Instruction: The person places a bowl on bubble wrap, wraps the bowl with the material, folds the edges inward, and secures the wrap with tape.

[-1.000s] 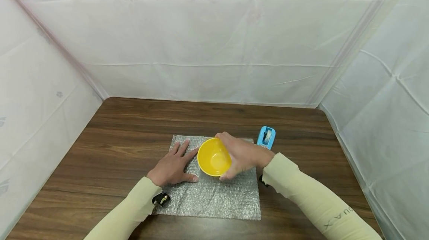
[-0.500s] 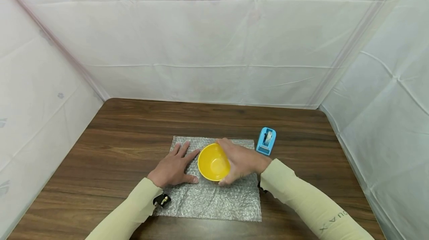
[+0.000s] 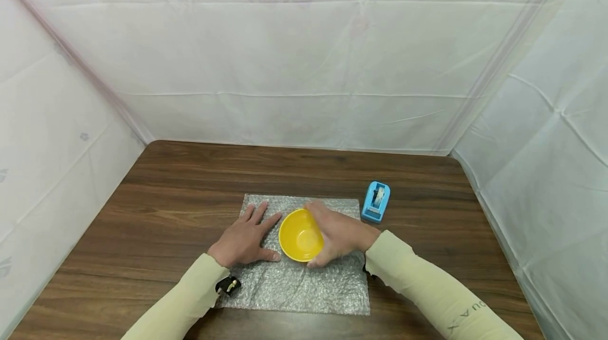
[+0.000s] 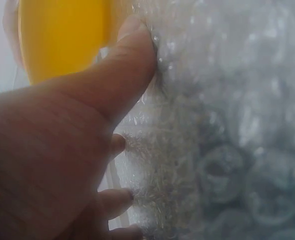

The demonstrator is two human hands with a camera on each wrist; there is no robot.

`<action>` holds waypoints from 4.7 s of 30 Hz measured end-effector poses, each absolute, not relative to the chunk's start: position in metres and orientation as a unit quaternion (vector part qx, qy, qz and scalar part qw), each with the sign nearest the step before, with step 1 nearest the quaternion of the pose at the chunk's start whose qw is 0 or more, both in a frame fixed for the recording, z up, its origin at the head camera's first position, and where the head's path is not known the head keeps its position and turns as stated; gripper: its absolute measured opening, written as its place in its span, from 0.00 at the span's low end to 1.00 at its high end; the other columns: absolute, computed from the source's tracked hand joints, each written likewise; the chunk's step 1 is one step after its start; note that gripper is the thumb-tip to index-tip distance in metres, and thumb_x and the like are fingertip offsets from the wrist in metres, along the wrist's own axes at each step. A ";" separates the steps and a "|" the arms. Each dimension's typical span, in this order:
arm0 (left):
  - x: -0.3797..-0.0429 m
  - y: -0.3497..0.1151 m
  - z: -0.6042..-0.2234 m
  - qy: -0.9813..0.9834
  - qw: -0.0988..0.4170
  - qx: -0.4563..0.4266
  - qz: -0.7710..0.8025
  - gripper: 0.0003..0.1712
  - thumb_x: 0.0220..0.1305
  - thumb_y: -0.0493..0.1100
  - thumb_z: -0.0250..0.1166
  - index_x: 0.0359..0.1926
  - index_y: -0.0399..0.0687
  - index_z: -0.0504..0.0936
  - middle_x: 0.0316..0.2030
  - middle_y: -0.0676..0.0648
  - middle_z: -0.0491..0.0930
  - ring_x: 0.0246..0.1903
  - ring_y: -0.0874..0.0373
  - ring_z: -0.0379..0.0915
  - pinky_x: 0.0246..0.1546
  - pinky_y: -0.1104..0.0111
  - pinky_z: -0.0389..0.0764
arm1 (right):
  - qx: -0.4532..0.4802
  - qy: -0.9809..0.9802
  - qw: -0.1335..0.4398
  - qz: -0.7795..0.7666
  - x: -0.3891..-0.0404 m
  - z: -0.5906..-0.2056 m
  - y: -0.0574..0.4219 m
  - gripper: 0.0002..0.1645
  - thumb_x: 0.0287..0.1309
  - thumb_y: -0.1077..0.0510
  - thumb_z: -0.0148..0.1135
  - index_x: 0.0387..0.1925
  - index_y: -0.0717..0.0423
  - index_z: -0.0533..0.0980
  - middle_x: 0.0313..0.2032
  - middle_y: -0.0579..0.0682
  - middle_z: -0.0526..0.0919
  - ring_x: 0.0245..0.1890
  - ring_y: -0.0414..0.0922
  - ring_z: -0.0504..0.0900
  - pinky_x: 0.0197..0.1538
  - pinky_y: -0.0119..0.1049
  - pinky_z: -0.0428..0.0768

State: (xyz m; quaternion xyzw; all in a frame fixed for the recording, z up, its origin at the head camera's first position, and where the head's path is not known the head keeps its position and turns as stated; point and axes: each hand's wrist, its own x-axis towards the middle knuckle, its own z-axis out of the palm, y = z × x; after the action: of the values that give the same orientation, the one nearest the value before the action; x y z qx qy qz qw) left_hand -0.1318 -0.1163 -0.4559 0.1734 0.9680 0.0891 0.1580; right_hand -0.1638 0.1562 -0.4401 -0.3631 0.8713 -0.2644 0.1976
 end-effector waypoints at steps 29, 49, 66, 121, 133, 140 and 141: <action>-0.133 -0.117 -0.454 0.968 0.155 0.175 0.087 0.57 0.54 0.72 0.74 0.79 0.58 0.65 0.82 0.36 0.53 0.80 0.30 0.48 0.75 0.40 0.64 | -0.333 0.881 0.211 -0.260 -0.158 -0.451 0.154 0.74 0.38 0.31 0.82 0.78 0.53 0.52 0.66 0.47 0.68 0.57 0.41 0.75 0.67 0.48 0.79; -0.131 -0.117 -0.457 0.969 0.151 0.173 0.094 0.57 0.53 0.71 0.75 0.79 0.57 0.66 0.82 0.36 0.54 0.80 0.30 0.49 0.75 0.39 0.64 | -0.325 0.878 0.211 -0.281 -0.146 -0.451 0.162 0.85 0.38 0.30 0.84 0.84 0.56 0.40 0.83 0.60 0.46 0.81 0.63 0.56 0.76 0.66 0.63; -0.131 -0.116 -0.456 0.969 0.152 0.171 0.098 0.57 0.53 0.71 0.76 0.78 0.56 0.66 0.81 0.36 0.54 0.80 0.30 0.49 0.74 0.38 0.65 | -0.350 0.884 0.174 -0.255 -0.135 -0.441 0.177 0.82 0.40 0.30 0.81 0.85 0.45 0.39 0.85 0.51 0.42 0.82 0.57 0.55 0.75 0.61 0.68; -0.132 -0.119 -0.459 0.967 0.147 0.182 0.101 0.57 0.54 0.71 0.75 0.79 0.56 0.66 0.81 0.34 0.54 0.80 0.28 0.48 0.74 0.38 0.65 | -0.335 0.912 0.150 -0.183 -0.100 -0.443 0.242 0.80 0.40 0.21 0.74 0.84 0.51 0.47 0.84 0.51 0.48 0.79 0.54 0.64 0.68 0.54 0.78; -0.132 -0.118 -0.460 0.967 0.144 0.183 0.098 0.57 0.53 0.71 0.75 0.79 0.56 0.66 0.81 0.35 0.54 0.80 0.29 0.48 0.75 0.39 0.64 | -0.370 0.901 0.171 -0.150 -0.099 -0.440 0.252 0.57 0.51 0.38 0.79 0.78 0.50 0.65 0.80 0.50 0.62 0.75 0.53 0.70 0.67 0.52 0.79; -0.131 -0.118 -0.460 0.967 0.145 0.181 0.102 0.57 0.53 0.71 0.75 0.78 0.56 0.66 0.81 0.34 0.53 0.80 0.28 0.48 0.75 0.39 0.64 | -0.450 0.883 0.091 -0.097 -0.104 -0.445 0.257 0.31 0.56 0.60 0.78 0.63 0.45 0.82 0.69 0.47 0.78 0.67 0.49 0.79 0.61 0.46 0.84; -0.131 -0.118 -0.460 0.967 0.145 0.181 0.102 0.57 0.53 0.71 0.75 0.78 0.56 0.66 0.81 0.34 0.53 0.80 0.28 0.48 0.75 0.39 0.64 | -0.457 0.880 0.083 -0.095 -0.105 -0.446 0.257 0.30 0.56 0.61 0.78 0.61 0.45 0.83 0.68 0.47 0.79 0.67 0.48 0.80 0.60 0.45 0.85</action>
State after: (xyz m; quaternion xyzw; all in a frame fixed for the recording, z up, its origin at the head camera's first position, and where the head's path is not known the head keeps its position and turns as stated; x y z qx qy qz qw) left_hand -0.1310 -0.1183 -0.4603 0.1811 0.9673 0.1021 0.1453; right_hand -0.1050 0.2569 -0.4457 -0.4572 0.8804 -0.0953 0.0826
